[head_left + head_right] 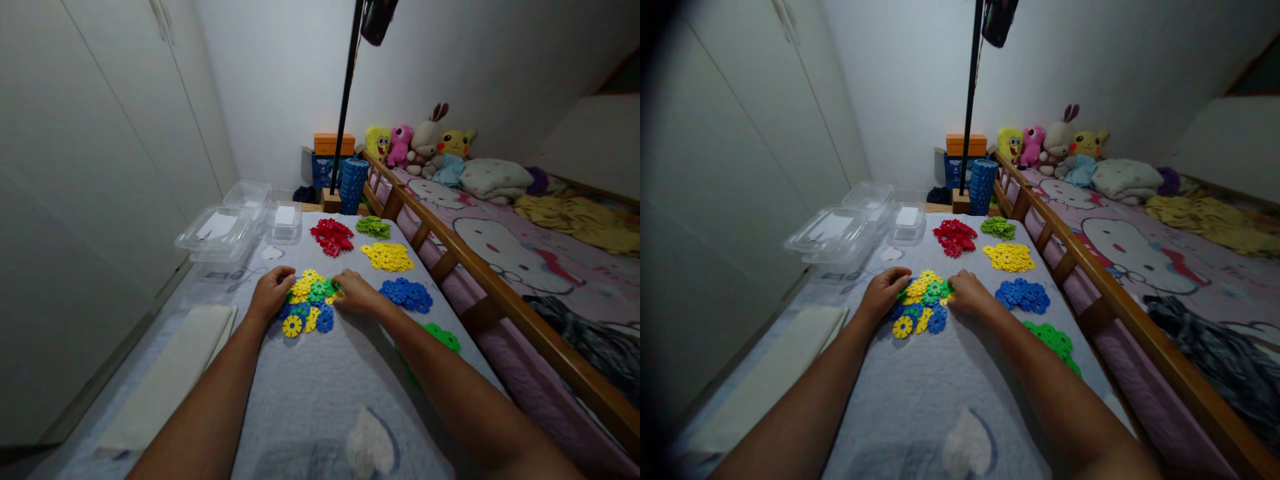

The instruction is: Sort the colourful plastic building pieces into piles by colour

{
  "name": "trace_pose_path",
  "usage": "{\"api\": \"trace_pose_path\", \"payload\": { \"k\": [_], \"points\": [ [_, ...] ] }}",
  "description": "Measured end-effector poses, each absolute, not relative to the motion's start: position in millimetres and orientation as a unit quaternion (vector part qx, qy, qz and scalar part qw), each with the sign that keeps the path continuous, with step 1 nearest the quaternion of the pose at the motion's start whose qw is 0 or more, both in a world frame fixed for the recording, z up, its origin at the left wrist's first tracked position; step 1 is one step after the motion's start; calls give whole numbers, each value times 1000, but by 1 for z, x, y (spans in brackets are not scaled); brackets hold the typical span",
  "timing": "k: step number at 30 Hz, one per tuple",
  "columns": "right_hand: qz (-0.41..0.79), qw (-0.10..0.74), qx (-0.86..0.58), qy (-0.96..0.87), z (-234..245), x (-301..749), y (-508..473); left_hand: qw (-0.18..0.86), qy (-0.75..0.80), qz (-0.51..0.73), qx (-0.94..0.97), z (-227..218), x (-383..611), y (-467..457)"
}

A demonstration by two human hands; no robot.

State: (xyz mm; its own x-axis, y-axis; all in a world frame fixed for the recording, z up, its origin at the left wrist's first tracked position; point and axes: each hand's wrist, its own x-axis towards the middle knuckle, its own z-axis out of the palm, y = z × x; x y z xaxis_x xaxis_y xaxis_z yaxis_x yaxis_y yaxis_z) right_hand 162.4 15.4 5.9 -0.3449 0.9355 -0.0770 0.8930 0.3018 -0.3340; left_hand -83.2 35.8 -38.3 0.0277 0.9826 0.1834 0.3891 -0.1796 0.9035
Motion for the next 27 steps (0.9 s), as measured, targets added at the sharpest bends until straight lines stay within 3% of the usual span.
{"api": "trace_pose_path", "payload": {
  "k": [21,27],
  "points": [
    [209,76,-611,-760,8,182,14,306,540,393,678,-41,-82,35],
    [278,162,-626,-710,26,208,35,253,517,333,747,-42,-81,35]
  ]
}}
